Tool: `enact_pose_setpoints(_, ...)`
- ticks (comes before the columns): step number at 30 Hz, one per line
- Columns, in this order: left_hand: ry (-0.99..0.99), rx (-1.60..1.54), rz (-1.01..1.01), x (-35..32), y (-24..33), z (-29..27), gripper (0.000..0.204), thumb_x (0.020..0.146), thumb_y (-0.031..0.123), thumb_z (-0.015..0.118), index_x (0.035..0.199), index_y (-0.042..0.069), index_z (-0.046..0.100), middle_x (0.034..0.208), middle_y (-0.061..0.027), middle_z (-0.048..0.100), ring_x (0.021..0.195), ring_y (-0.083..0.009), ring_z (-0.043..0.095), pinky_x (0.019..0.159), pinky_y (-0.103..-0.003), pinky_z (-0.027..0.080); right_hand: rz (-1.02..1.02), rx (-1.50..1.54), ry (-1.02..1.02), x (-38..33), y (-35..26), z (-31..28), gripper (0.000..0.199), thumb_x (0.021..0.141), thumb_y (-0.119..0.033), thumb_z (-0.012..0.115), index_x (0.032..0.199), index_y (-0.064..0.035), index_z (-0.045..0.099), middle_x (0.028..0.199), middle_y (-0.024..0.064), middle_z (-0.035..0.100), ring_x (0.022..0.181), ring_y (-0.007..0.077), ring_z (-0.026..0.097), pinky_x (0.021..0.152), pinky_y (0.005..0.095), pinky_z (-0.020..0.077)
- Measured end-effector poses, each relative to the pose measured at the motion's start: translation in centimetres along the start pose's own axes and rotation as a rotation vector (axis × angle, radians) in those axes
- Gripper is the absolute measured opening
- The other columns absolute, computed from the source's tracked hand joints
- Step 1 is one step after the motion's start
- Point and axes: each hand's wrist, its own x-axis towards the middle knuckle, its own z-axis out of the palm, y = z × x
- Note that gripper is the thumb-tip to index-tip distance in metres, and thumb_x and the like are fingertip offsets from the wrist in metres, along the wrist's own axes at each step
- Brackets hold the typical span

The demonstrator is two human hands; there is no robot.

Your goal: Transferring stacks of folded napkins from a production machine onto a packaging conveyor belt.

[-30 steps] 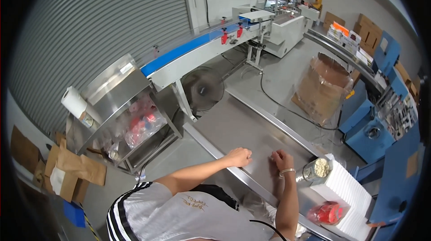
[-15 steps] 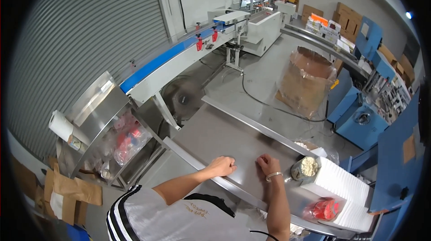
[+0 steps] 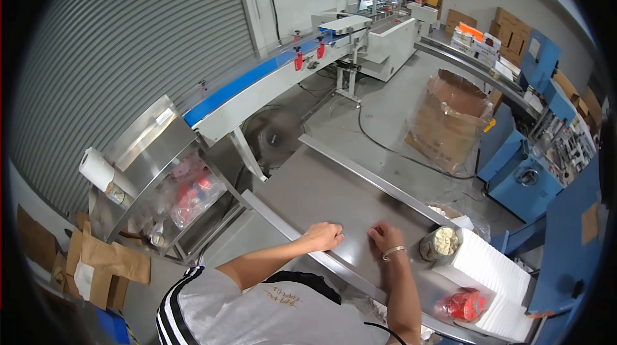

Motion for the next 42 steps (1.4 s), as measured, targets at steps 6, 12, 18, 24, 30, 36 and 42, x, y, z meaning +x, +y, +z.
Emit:
enact_pose_setpoints(6,0.009,0.024,0.023,-0.2,-0.6,-0.1,0.029,0.088,0.033,0.051,0.083,0.006,0.060,0.076,-0.0170,0.064,0.076,-0.0383,0.061,0.070,-0.049,0.046,-0.014,0.031,-0.006,0.1,0.4,1.0,0.028,0.079,-0.034,0.067,0.091,-0.0088,0.068,0.081,0.0109,0.069,0.073,0.0266,0.066,0.068,0.0351,0.0515)
enact_pose_setpoints(12,0.010,0.092,-0.014,1.1,-0.4,0.5,0.029,0.087,0.034,0.051,0.084,0.009,0.063,0.080,-0.0179,0.065,0.080,-0.0389,0.062,0.070,-0.049,0.048,0.036,0.067,-0.169,-0.5,-1.2,-1.4,0.022,0.084,-0.031,0.058,0.082,-0.0097,0.062,0.074,0.0109,0.065,0.073,0.0315,0.063,0.068,0.0415,0.0501)
enact_pose_setpoints(18,0.086,0.172,0.069,0.8,0.1,0.8,0.029,0.087,0.034,0.054,0.080,0.007,0.061,0.075,-0.0213,0.064,0.076,-0.0432,0.061,0.067,-0.052,0.047,-0.087,-0.041,-0.035,-0.4,-0.5,-0.8,0.021,0.082,-0.033,0.058,0.082,-0.0121,0.062,0.081,0.0101,0.066,0.077,0.0319,0.063,0.069,0.0422,0.0497)
enact_pose_setpoints(24,0.073,0.213,0.082,0.5,0.9,0.9,0.028,0.087,0.032,0.054,0.078,0.006,0.060,0.073,-0.0209,0.063,0.074,-0.0437,0.060,0.066,-0.052,0.048,-0.058,-0.068,-0.105,-0.2,1.1,0.4,0.024,0.079,-0.037,0.062,0.085,-0.0140,0.066,0.084,0.0104,0.067,0.078,0.0331,0.063,0.070,0.0424,0.0502)
enact_pose_setpoints(30,-0.072,0.084,0.033,3.2,-0.3,0.1,0.032,0.087,0.033,0.055,0.074,0.005,0.062,0.064,-0.0153,0.063,0.060,-0.0312,0.062,0.058,-0.042,0.049,-0.017,0.006,-0.089,-0.2,-0.5,-0.8,0.027,0.081,-0.035,0.061,0.086,-0.0096,0.067,0.085,0.0135,0.067,0.081,0.0339,0.064,0.073,0.0420,0.0501)
enact_pose_setpoints(36,-0.588,-0.392,-0.227,7.8,1.6,-1.8,0.024,0.086,0.029,0.062,0.078,0.006,0.063,0.059,-0.0046,0.062,0.049,-0.0114,0.059,0.042,-0.023,0.042,0.027,0.153,-0.066,0.2,0.5,-1.0,0.029,0.082,-0.036,0.063,0.091,-0.0090,0.066,0.085,0.0153,0.067,0.078,0.0339,0.064,0.071,0.0417,0.0503)
enact_pose_setpoints(42,-0.624,-1.140,-0.067,8.6,0.0,-0.3,0.035,0.090,0.013,0.058,0.122,0.001,0.052,0.085,-0.0095,0.064,0.066,-0.0145,0.063,0.056,-0.024,0.049,-0.013,0.138,-0.026,-0.1,0.4,-0.7,0.027,0.081,-0.035,0.063,0.092,-0.0100,0.065,0.084,0.0124,0.068,0.075,0.0324,0.065,0.070,0.0415,0.0509)
